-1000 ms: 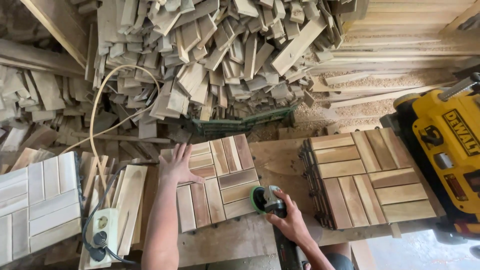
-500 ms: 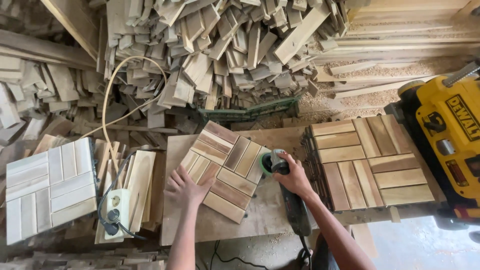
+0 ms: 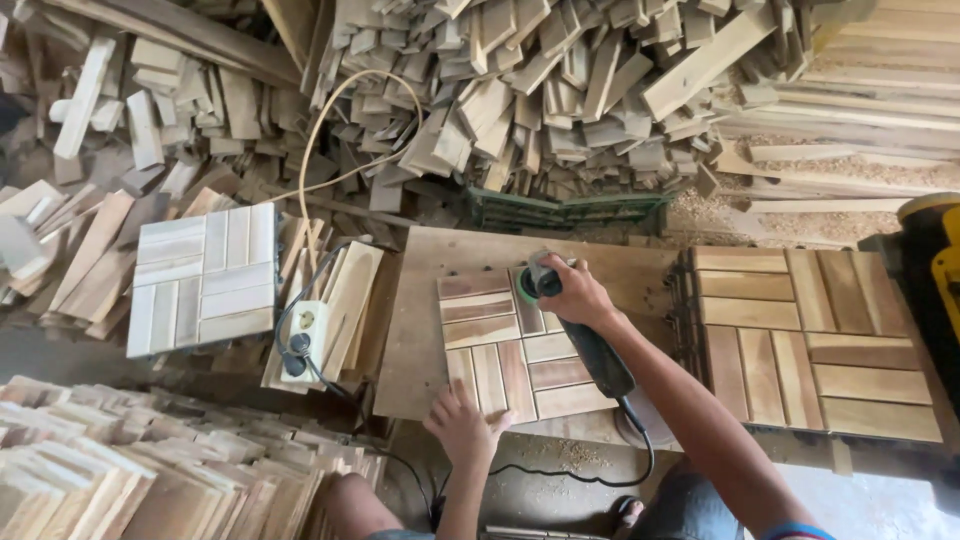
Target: Sanding the surface of wooden floor or wall tiles using a handheld power sander to achieve a smooth finish.
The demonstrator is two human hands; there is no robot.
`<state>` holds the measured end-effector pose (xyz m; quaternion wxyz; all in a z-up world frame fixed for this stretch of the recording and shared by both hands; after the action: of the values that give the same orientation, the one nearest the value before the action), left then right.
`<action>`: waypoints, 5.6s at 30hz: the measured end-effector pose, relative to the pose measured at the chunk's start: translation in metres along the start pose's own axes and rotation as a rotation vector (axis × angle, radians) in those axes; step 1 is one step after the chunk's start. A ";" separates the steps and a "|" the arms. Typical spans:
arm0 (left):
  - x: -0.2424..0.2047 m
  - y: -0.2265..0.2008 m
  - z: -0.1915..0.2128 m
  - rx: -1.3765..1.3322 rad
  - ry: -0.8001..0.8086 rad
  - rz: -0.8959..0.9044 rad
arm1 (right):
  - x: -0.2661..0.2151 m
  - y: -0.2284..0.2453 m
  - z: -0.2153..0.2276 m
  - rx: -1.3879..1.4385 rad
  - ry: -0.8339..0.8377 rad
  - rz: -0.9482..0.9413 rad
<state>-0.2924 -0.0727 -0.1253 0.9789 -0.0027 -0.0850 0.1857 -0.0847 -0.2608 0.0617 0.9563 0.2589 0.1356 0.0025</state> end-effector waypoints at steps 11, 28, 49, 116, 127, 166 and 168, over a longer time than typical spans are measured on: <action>0.047 -0.002 0.081 -0.380 0.685 0.037 | 0.073 0.109 -0.076 -0.121 0.116 0.197; 0.046 -0.006 0.050 -0.388 0.760 0.062 | 0.153 0.100 -0.133 -0.136 0.199 0.169; 0.053 -0.009 0.058 -0.345 0.811 0.080 | 0.163 0.036 -0.073 -0.085 0.256 0.044; 0.053 -0.007 0.045 -0.413 0.776 0.070 | 0.103 0.004 -0.024 -0.098 0.062 -0.021; 0.055 -0.009 0.063 -0.369 0.817 0.076 | 0.100 -0.053 0.015 -0.090 -0.045 -0.079; 0.051 -0.008 0.043 -0.402 0.719 0.068 | 0.091 0.073 -0.064 -0.062 0.076 0.173; 0.054 -0.008 0.054 -0.439 0.779 0.099 | 0.090 0.058 -0.051 -0.080 0.084 0.114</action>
<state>-0.2494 -0.0618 -0.0631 0.9041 -0.2842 0.2526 0.1952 -0.0071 -0.1787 0.0246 0.9577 0.2275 0.1606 0.0733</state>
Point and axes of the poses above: each hand's wrist, its own x-axis towards the middle knuckle, its own z-axis out of the back of the hand, y = z × x, the point moved 1 cm from there along x, towards the middle knuckle, and after that the axes turned 7 degrees about -y, right-handed, at the moved point
